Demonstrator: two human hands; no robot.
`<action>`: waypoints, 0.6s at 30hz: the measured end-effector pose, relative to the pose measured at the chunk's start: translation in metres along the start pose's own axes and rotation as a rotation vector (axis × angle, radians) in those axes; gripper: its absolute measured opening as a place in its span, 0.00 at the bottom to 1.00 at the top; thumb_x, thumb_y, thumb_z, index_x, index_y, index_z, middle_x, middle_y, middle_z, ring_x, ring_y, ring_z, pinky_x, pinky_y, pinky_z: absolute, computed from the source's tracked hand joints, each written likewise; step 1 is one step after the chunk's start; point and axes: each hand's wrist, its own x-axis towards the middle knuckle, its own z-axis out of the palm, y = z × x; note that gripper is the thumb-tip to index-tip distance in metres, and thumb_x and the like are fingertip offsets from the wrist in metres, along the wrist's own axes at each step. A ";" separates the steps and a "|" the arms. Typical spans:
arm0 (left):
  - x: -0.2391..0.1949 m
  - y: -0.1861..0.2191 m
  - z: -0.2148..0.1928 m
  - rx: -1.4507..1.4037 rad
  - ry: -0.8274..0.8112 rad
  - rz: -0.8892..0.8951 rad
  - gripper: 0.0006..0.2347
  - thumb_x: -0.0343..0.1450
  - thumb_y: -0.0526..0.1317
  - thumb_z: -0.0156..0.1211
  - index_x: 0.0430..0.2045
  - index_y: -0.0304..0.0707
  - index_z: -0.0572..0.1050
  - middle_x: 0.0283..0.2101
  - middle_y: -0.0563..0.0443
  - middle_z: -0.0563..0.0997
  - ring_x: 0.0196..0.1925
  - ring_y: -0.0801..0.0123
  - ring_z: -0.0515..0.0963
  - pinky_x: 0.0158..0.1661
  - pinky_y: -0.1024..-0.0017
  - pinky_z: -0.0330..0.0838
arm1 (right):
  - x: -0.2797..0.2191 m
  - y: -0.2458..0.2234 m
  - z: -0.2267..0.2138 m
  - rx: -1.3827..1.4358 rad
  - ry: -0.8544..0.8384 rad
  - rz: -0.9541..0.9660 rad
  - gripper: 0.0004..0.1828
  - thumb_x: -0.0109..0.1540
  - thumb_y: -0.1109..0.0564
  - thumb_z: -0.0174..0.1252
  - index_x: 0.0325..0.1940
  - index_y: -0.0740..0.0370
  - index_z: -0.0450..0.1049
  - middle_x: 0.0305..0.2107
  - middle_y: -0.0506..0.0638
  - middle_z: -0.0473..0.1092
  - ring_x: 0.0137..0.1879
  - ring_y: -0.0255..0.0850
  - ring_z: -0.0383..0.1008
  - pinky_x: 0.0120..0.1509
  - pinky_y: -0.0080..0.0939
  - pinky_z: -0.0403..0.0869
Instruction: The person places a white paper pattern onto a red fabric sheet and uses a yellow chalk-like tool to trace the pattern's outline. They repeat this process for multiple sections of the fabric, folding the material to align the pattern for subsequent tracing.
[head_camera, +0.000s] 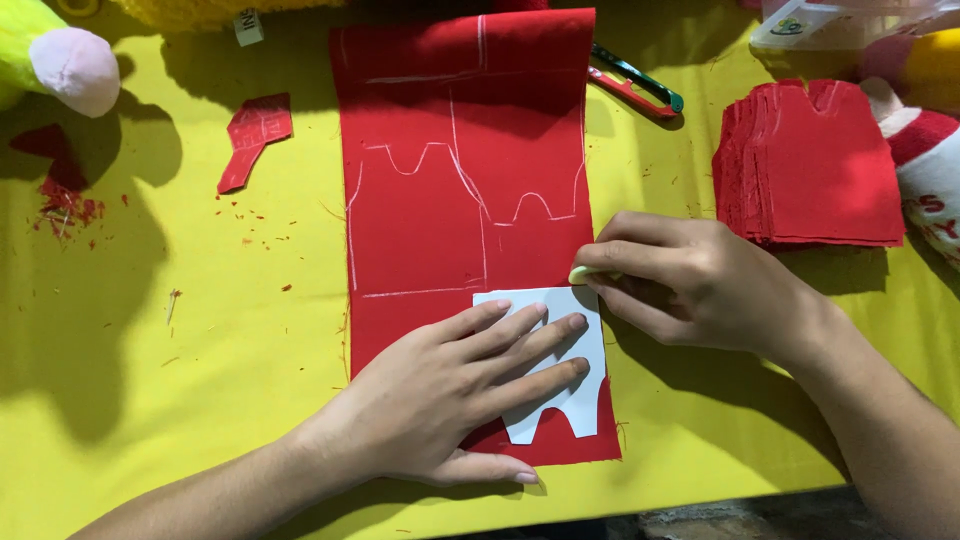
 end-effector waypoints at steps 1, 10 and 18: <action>0.000 0.001 0.000 -0.001 0.000 -0.002 0.35 0.75 0.66 0.35 0.71 0.40 0.60 0.76 0.39 0.57 0.75 0.46 0.64 0.72 0.53 0.52 | 0.000 0.000 0.000 0.001 -0.001 -0.001 0.11 0.64 0.62 0.62 0.49 0.68 0.75 0.36 0.54 0.72 0.34 0.43 0.75 0.37 0.40 0.76; 0.000 0.007 0.002 0.021 0.015 -0.041 0.36 0.74 0.67 0.34 0.70 0.40 0.60 0.76 0.38 0.58 0.75 0.45 0.62 0.71 0.53 0.53 | 0.002 -0.005 0.001 -0.013 -0.036 0.026 0.11 0.64 0.61 0.61 0.50 0.67 0.75 0.37 0.54 0.72 0.33 0.44 0.74 0.34 0.41 0.75; -0.001 0.007 0.004 0.017 0.034 -0.034 0.35 0.74 0.66 0.33 0.68 0.38 0.62 0.75 0.37 0.60 0.74 0.46 0.63 0.72 0.54 0.52 | 0.007 -0.008 0.006 -0.008 -0.056 0.061 0.13 0.63 0.63 0.61 0.52 0.67 0.74 0.41 0.55 0.73 0.36 0.43 0.78 0.39 0.40 0.78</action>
